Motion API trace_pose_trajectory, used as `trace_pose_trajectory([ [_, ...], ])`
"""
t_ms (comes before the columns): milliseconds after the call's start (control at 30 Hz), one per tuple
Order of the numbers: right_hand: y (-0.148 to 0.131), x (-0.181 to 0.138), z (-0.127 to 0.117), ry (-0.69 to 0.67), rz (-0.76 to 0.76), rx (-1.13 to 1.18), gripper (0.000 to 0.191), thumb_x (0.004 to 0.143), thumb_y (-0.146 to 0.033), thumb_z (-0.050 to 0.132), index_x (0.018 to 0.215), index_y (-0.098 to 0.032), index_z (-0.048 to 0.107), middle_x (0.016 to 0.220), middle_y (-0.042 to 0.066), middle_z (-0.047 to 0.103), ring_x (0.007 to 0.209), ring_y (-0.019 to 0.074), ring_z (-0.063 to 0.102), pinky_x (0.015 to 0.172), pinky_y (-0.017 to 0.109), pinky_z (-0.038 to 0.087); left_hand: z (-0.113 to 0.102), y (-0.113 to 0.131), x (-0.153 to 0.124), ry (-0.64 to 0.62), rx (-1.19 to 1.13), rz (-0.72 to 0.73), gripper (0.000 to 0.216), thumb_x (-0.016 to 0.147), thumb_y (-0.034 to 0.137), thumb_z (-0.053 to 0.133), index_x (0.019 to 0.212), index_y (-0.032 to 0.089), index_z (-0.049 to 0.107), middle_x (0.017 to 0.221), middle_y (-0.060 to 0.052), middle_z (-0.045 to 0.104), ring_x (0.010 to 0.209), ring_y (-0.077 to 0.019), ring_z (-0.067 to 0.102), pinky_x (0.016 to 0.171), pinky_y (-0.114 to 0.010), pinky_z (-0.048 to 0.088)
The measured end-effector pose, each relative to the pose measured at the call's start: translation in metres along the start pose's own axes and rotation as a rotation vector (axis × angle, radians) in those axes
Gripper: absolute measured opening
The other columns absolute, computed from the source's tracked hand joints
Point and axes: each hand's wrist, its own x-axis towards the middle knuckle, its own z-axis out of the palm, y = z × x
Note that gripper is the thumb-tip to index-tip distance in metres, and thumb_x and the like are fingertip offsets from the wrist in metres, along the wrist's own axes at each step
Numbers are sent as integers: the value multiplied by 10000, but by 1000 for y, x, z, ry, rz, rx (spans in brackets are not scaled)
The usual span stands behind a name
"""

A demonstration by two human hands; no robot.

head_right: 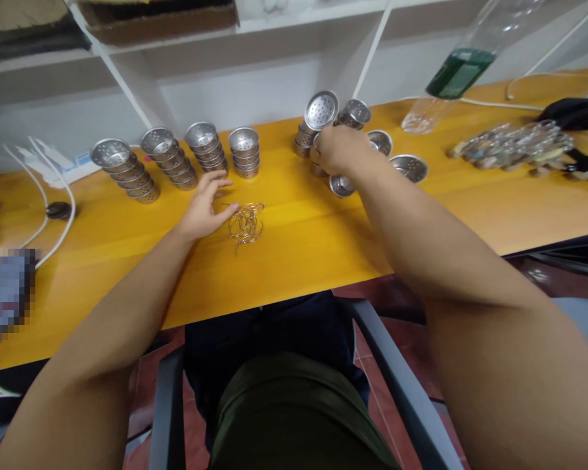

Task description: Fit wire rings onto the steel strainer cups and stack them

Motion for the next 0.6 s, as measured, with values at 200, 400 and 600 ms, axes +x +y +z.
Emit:
trace_pose_trajectory([
  [200,-24,-35,-2,208,-295,175,263,1249,-223,695,1373,-143,914,1472,268,917,1323,401,830,1021,460,553,8,-1,3,-6,-23,95,867,1149,735,917,1821,292,593,1943,-233,581,1800,-481,670,1515,-685,619],
  [400,-96,-43,65,209,-963,525,117,1183,-240,722,1076,-228,766,1185,140,809,1082,325,739,1016,473,585,26,-2,3,25,-74,171,1224,1062,743,984,1982,325,294,1944,-237,587,1793,-503,673,1521,-699,586],
  [600,-104,-38,94,196,-1051,624,244,1254,-456,746,1202,-228,813,1499,173,702,1151,319,731,1031,497,610,13,-15,4,40,-18,218,869,1008,416,882,1786,291,516,1682,-177,763,1574,-423,791,1376,-633,674],
])
